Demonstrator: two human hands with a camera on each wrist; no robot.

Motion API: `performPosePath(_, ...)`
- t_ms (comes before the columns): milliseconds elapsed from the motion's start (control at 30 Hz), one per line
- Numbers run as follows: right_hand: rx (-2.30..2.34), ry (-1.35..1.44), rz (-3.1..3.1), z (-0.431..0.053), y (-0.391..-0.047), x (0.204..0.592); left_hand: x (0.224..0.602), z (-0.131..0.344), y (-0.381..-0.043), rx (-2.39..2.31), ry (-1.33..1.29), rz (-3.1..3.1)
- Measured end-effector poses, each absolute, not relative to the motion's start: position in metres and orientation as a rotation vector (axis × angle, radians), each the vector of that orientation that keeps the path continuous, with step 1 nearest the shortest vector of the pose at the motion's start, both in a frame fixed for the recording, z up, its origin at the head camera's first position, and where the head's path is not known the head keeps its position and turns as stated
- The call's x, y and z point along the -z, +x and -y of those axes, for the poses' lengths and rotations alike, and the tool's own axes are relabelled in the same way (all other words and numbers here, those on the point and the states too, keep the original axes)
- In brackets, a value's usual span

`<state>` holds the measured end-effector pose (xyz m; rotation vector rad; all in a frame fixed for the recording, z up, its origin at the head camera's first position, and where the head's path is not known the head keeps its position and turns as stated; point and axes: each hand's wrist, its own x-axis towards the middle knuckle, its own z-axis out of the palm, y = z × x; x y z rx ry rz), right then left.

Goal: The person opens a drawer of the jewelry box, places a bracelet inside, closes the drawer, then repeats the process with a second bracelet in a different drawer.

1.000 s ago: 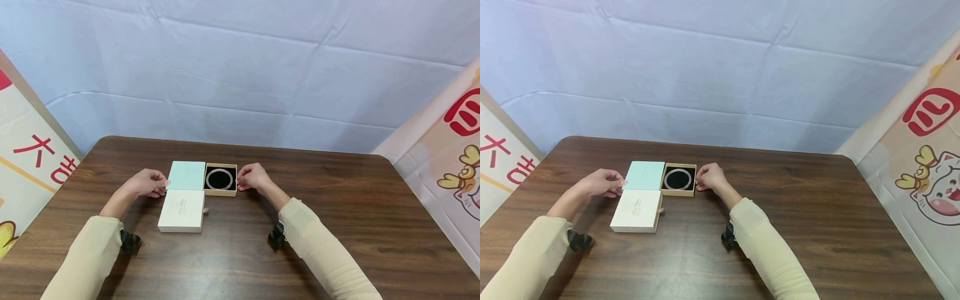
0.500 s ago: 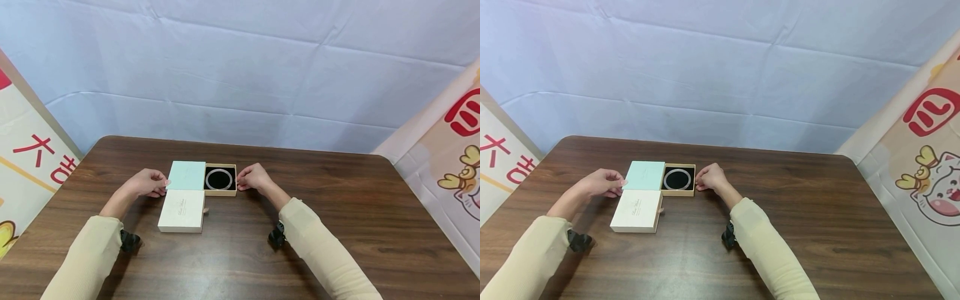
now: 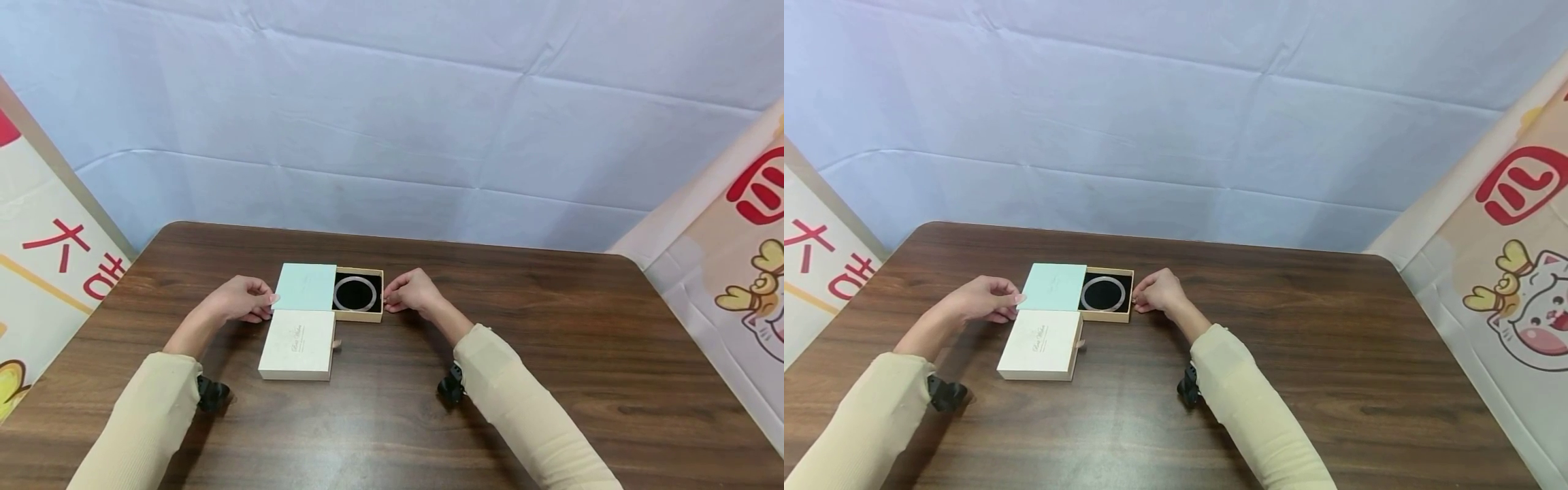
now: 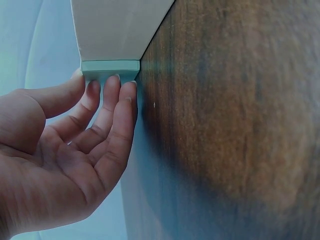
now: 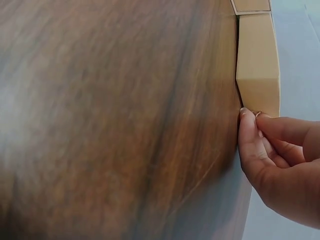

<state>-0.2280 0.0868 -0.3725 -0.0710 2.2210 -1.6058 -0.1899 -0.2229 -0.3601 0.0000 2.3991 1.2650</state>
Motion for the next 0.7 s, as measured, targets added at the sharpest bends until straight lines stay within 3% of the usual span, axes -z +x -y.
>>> performPosePath(700, 1.581, -0.05, -2.201, -0.0841, -0.2297, 0.3697, 0.3571, 0.221, -0.1884, -1.272, 0.004, -2.389)
